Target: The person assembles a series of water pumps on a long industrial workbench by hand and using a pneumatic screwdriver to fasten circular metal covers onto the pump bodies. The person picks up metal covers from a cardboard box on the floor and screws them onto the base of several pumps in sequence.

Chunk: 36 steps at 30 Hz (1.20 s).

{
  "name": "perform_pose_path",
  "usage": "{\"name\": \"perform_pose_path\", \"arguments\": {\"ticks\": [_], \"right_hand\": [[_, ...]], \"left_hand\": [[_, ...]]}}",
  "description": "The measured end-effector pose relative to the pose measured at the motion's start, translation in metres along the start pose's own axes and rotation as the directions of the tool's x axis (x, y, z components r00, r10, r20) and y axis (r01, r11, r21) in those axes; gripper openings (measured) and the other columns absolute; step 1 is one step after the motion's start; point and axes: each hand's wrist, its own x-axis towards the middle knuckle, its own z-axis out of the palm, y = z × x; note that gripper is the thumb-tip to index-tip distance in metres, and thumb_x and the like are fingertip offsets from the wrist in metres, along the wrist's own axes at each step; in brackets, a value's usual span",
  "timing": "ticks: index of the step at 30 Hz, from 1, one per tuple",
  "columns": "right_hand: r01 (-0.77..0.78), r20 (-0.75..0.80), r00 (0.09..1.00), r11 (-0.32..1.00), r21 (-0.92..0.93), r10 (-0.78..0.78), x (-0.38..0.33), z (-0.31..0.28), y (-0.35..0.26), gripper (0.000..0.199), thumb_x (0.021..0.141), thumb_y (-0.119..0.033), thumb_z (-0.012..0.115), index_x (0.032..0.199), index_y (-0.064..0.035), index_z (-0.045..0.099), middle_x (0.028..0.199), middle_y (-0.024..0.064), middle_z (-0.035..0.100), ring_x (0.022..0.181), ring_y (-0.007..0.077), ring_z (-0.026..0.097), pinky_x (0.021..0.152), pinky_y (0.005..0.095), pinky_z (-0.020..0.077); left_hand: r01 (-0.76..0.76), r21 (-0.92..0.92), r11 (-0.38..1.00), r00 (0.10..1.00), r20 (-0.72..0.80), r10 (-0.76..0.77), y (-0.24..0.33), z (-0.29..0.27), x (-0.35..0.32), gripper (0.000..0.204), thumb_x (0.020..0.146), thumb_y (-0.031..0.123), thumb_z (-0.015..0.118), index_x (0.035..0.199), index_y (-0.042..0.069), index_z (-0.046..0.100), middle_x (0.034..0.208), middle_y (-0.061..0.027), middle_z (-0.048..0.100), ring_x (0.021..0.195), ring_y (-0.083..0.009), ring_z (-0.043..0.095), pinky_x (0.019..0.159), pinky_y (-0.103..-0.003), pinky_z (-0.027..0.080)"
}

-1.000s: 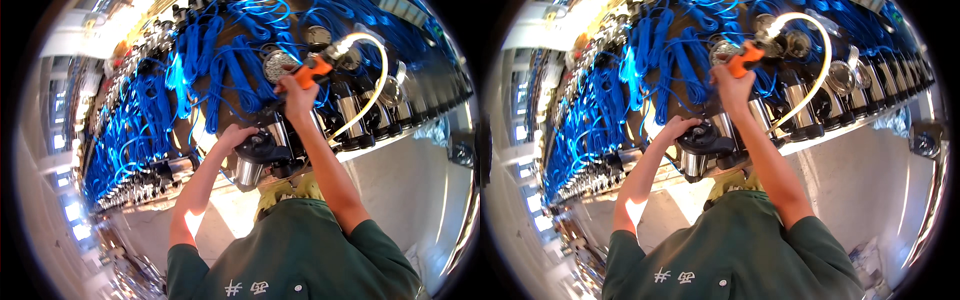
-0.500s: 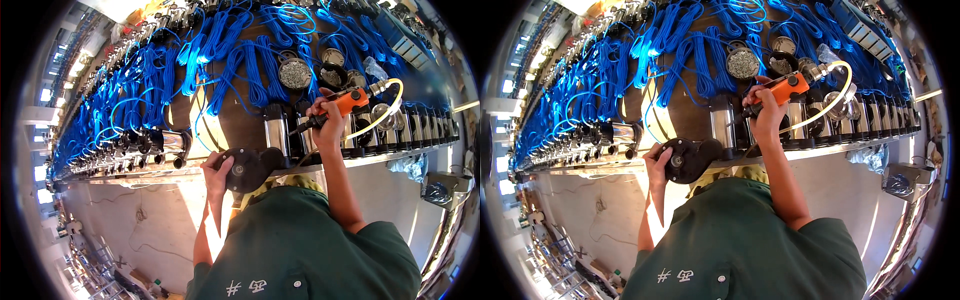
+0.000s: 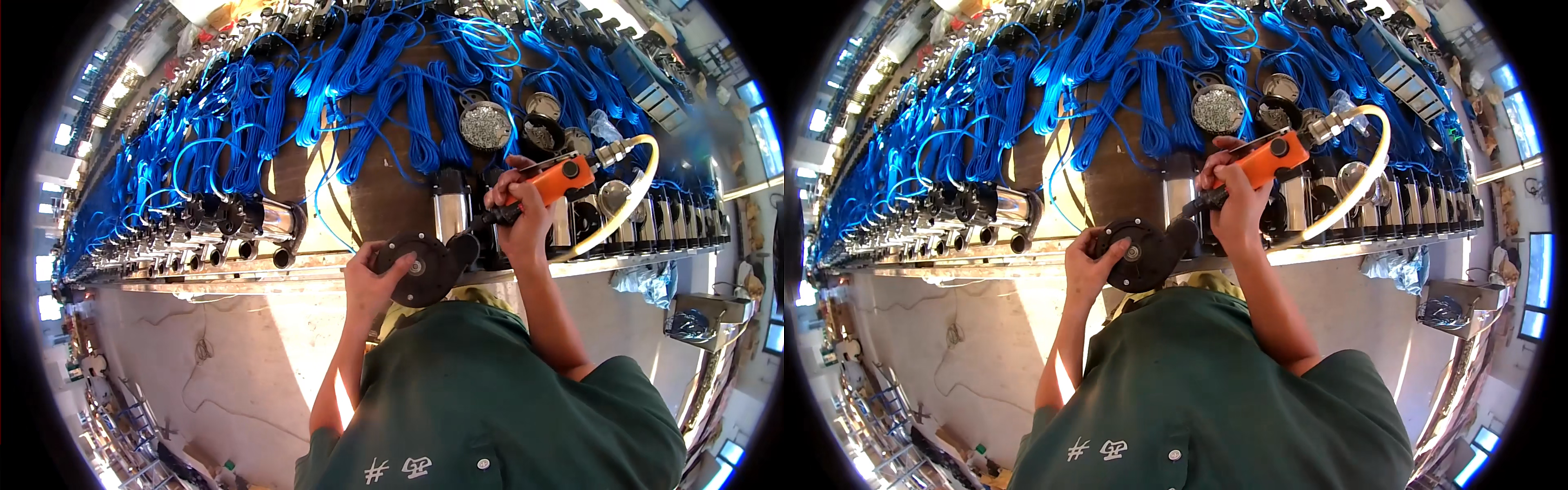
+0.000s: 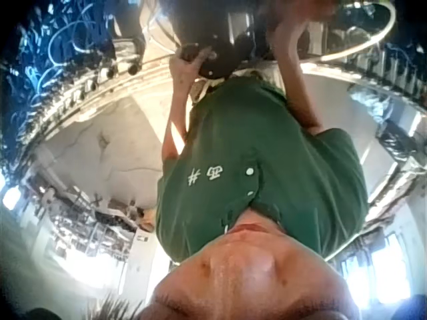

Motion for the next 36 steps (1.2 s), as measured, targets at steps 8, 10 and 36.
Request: {"name": "perform_pose_path", "arguments": {"ticks": [8, 10, 36], "right_hand": [[0.051, 0.048, 0.998, 0.976, -0.211, -0.042, -0.015, -0.014, 0.005, 0.038, 0.073, 0.001, 0.05, 0.111, 0.0068, 0.05, 0.075, 0.0104, 0.056, 0.058, 0.0166, 0.053, 0.058, 0.034, 0.0477], [0.064, 0.037, 0.998, 0.963, -0.261, -0.057, -0.016, -0.02, 0.002, 0.037, 0.073, 0.003, 0.049, 0.109, 0.0075, 0.05, 0.075, 0.0105, 0.057, 0.057, 0.0164, 0.053, 0.057, 0.0329, 0.0479], [0.154, 0.026, 0.986, 0.953, 0.259, -0.166, -0.043, -0.005, -0.052, 0.037, 0.072, 0.003, 0.045, 0.109, 0.0023, 0.047, 0.072, 0.0103, 0.055, 0.056, 0.0171, 0.051, 0.057, 0.0359, 0.0465]], "left_hand": [[-0.275, 0.377, 0.884, 0.955, 0.0, 0.297, 0.005, 0.029, 0.004, 0.042, 0.067, 0.034, 0.083, 0.091, 0.001, 0.071, 0.07, -0.0095, 0.055, 0.064, -0.0238, 0.056, 0.057, -0.035, 0.042], [-0.312, 0.458, 0.833, 0.939, 0.014, 0.344, 0.014, 0.035, 0.004, 0.04, 0.067, 0.032, 0.082, 0.089, 0.001, 0.071, 0.069, -0.0109, 0.053, 0.063, -0.0271, 0.055, 0.057, -0.037, 0.042], [0.405, -0.688, 0.601, 0.914, 0.292, -0.282, 0.058, 0.032, -0.039, 0.025, 0.098, 0.017, 0.05, 0.11, -0.003, 0.058, 0.089, -0.0156, 0.067, 0.068, -0.019, 0.065, 0.053, -0.025, 0.051]]}}
